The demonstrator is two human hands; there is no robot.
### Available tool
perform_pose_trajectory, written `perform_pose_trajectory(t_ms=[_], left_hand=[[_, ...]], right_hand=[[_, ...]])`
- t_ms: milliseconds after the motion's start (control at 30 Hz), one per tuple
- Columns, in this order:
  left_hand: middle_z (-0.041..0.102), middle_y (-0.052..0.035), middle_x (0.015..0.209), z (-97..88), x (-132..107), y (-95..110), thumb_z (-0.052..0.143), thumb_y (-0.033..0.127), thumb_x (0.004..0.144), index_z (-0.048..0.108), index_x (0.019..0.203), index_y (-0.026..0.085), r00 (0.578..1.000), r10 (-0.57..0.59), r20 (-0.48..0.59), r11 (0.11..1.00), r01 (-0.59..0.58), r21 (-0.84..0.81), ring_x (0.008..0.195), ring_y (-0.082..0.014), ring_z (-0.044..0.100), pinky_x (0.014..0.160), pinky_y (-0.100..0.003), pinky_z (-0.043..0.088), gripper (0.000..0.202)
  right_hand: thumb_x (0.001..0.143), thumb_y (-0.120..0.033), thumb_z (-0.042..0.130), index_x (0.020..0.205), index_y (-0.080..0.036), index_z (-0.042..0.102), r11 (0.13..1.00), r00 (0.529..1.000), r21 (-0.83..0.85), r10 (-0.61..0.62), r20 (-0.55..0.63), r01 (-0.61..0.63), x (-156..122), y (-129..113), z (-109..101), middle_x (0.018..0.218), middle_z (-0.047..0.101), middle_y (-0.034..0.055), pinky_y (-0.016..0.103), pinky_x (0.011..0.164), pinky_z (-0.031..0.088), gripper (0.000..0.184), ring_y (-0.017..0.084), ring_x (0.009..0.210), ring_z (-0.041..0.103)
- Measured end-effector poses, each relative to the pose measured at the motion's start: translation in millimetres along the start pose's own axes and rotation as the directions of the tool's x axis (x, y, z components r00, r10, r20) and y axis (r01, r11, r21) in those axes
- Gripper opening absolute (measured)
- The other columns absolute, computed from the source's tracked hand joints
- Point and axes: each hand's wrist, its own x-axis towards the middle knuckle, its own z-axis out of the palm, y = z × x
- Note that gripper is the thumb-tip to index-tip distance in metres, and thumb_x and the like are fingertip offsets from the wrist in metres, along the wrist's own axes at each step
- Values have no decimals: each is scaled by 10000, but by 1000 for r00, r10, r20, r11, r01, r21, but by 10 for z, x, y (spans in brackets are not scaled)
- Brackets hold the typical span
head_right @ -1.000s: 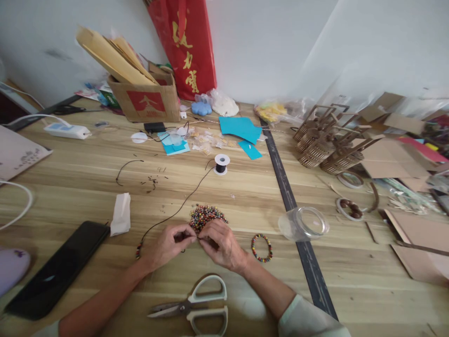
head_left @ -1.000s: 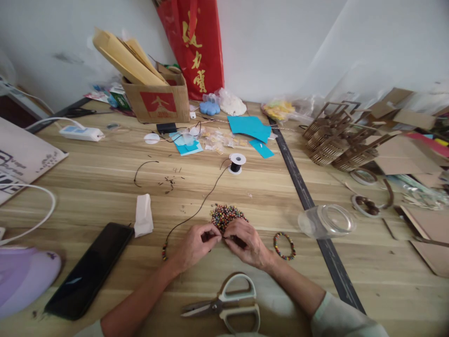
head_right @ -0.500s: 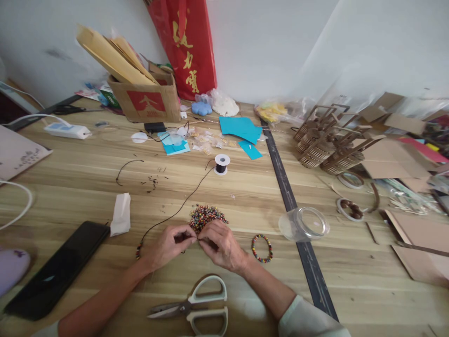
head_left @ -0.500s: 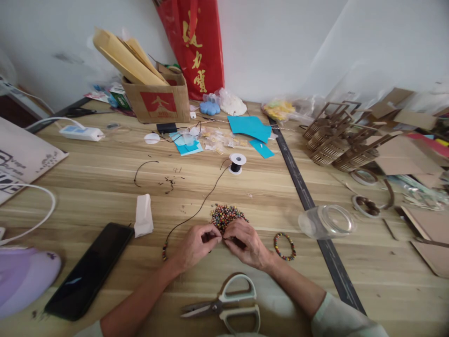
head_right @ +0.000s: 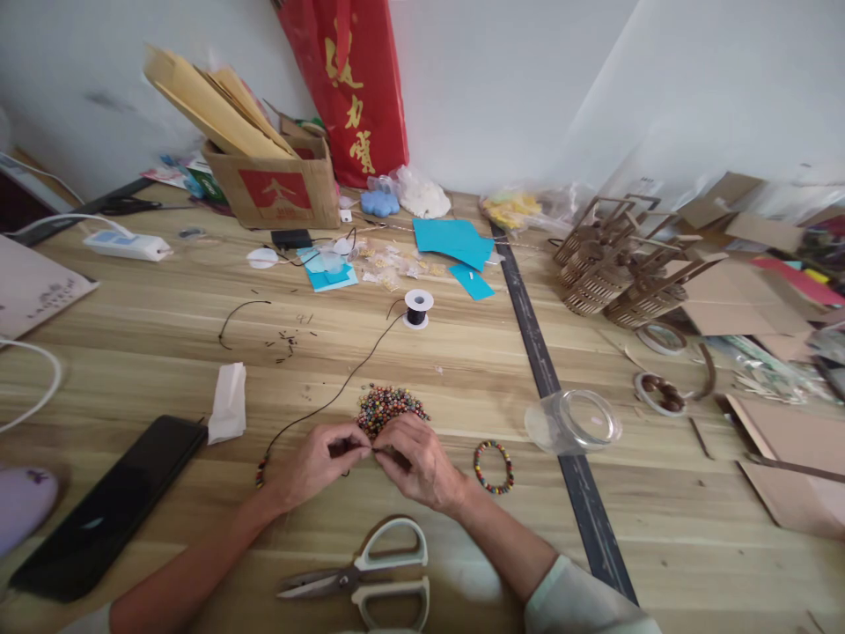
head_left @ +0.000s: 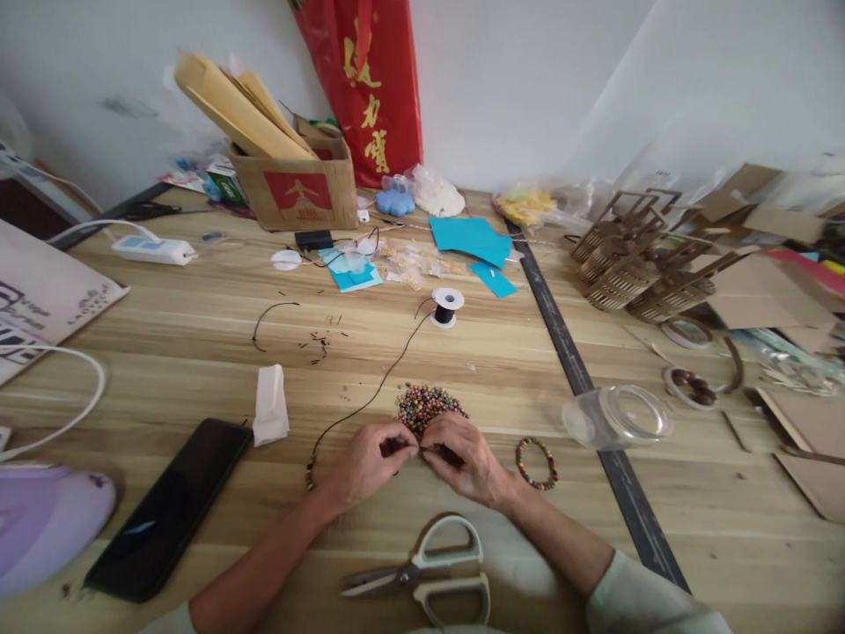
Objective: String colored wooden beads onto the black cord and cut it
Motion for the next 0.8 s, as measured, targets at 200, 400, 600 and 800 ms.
perform_pose_trajectory(t_ms=[200,400,600,800], left_hand=[[682,-12,684,-1,-6,8,578,151,749,680,715,143,1000,-7,-7,1000,7,9,644,-137,582,639,-215,441,107],[690,-10,700,1,-8,-12,589,151,752,688,729,145,1000,-5,3,1000,5,7,662,-139,593,647,-212,443,102],[715,-15,753,-39,-12,4,571,137,769,705,780,151,999,25,30,999,-26,36,690,-140,607,665,-213,450,135],[731,-23,799,-62,-18,-11,546,124,775,719,820,161,998,42,57,997,-46,63,724,-150,624,682,-221,455,182]], right_hand=[[898,-146,557,955,-178,592,1000,1000,-5,-2,10,2,3,-4,-2,850,658,80,354,785,503,74,194,843,591],[896,-137,553,946,-179,594,1000,1000,2,-1,16,1,15,-20,-19,847,660,80,355,786,507,78,194,838,589],[900,-146,548,949,-181,591,1000,1000,-5,-4,14,4,18,-17,-18,850,658,80,356,787,510,74,194,839,592],[895,-139,551,947,-184,588,1000,1000,-7,1,10,0,19,-22,-19,843,659,77,354,787,510,78,191,829,594]])
